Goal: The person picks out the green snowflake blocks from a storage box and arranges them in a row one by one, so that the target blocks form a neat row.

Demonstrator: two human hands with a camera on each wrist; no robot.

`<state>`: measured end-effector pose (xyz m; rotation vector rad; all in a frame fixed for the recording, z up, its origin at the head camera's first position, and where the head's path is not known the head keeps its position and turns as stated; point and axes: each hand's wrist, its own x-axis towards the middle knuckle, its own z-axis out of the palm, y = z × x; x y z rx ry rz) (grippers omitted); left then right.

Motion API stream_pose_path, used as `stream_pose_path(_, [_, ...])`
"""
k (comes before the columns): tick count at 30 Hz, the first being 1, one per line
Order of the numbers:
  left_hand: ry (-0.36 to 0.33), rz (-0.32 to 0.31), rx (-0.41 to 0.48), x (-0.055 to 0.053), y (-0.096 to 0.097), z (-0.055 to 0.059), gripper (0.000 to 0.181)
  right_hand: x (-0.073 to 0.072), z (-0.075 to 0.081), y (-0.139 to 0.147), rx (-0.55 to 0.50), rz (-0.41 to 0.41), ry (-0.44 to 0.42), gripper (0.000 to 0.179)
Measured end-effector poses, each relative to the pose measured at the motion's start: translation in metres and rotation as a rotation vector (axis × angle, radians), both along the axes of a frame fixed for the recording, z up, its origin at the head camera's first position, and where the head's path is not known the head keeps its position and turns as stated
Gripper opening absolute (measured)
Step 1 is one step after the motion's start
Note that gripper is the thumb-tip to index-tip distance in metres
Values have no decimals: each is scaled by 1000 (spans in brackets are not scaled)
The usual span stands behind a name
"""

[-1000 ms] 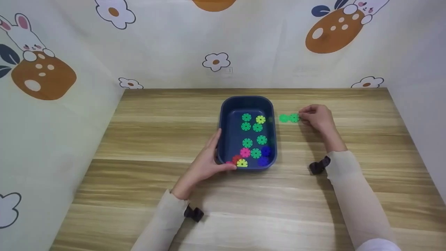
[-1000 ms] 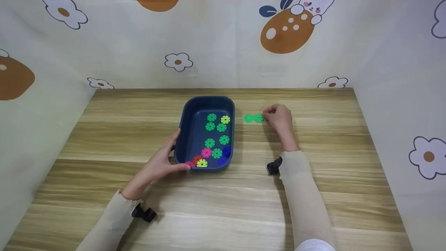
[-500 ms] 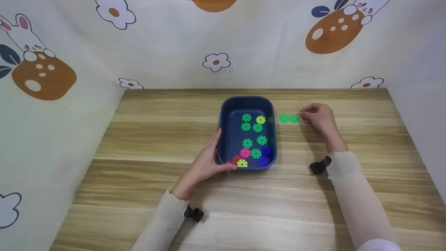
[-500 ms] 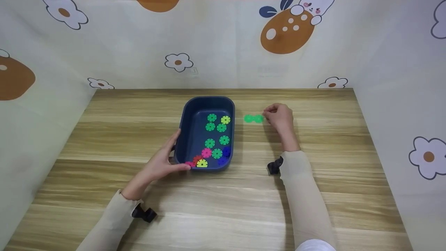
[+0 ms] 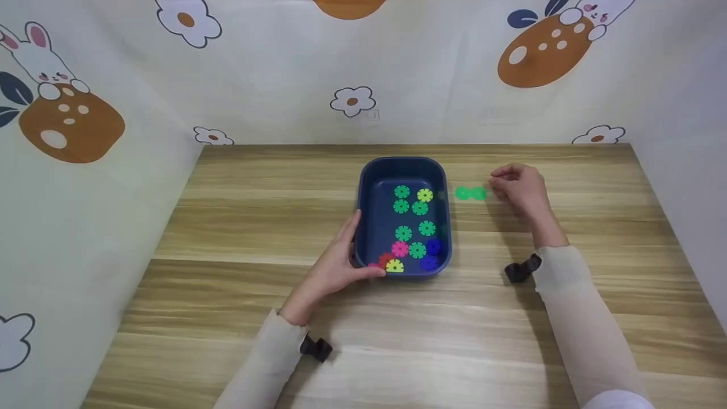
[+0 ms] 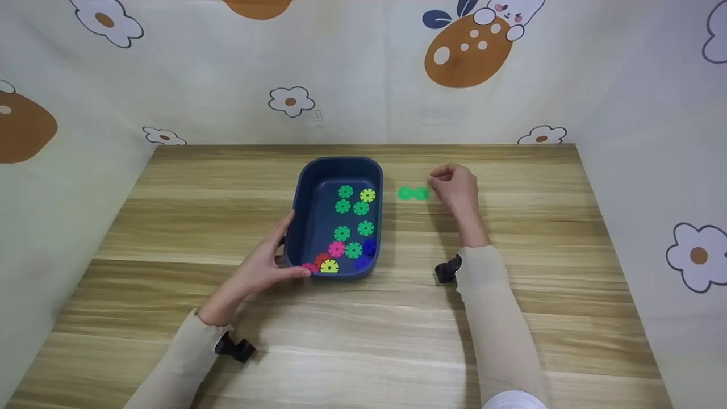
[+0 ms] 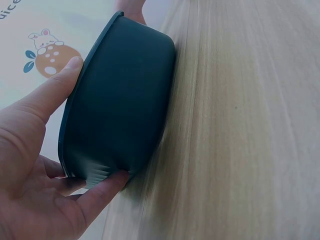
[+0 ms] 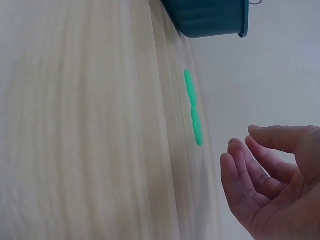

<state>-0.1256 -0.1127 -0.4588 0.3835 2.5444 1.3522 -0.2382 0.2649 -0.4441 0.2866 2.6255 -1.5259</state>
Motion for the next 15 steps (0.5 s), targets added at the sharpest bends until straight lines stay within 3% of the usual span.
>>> stream_pose_path(15, [5, -10, -3, 1, 0, 3, 119, 2, 11, -9, 6, 32, 42, 35])
